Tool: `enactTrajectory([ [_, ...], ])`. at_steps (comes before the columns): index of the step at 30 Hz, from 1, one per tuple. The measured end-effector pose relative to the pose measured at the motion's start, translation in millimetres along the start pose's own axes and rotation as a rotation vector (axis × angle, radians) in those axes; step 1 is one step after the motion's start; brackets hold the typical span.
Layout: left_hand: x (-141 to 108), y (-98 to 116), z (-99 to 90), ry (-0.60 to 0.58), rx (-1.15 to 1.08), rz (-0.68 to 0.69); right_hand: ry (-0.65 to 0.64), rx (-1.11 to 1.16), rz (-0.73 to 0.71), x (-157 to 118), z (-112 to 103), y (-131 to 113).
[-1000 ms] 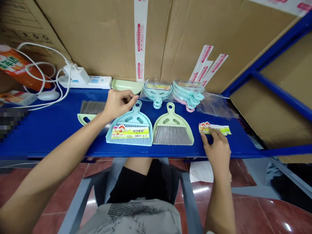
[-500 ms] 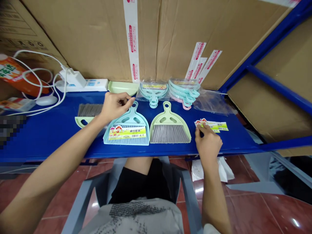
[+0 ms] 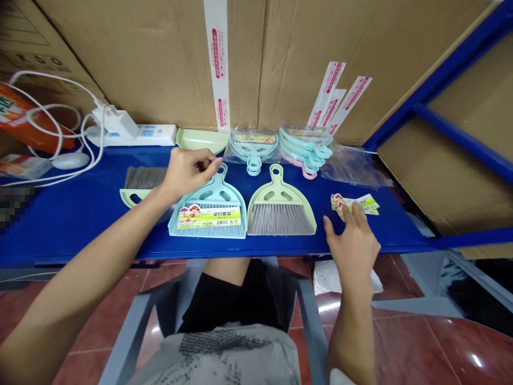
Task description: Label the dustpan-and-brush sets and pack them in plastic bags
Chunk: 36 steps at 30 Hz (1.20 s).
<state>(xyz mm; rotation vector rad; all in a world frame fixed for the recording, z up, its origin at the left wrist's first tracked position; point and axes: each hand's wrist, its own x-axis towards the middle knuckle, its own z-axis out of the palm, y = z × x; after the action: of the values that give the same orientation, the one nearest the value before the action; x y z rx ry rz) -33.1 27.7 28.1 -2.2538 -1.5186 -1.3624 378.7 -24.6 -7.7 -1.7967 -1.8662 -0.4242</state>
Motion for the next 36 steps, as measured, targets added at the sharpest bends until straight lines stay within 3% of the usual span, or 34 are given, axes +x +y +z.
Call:
enactTrajectory([
  [2,-0.2,0.1,0.6,-0.011,-0.001,0.023,-0.097,-0.086,0.038,-0.4,7.8,16.5],
  [4,-0.4,-0.1,1.6,-0.016,0.001,0.04,-0.117,-0.151,0.066,-1.7,13.1,24.2],
  [10,-1.0,-2.1,3.6,-0.015,0.008,0.025,0.032,-0.095,0.024,-1.6,13.4,17.4],
  [14,-1.0,-2.4,3.3,-0.018,0.009,0.019,-0.005,-0.161,0.007,0.6,13.9,17.8],
  [22,-0.8,-0.6,1.6,-0.029,0.032,0.034,-0.012,-0.214,0.176,8.1,14.7,16.9],
  [30,-0.7,0.4,1.3,-0.038,0.034,0.046,0.056,-0.132,0.155,39.8,28.0,41.1],
  [33,-0.9,0.1,1.8,-0.037,0.034,0.044,0.097,-0.09,0.141,47.7,17.1,37.0],
  [36,-1.0,-0.9,2.3,-0.034,0.037,0.047,0.29,-0.056,0.012,39.5,-5.9,11.9],
])
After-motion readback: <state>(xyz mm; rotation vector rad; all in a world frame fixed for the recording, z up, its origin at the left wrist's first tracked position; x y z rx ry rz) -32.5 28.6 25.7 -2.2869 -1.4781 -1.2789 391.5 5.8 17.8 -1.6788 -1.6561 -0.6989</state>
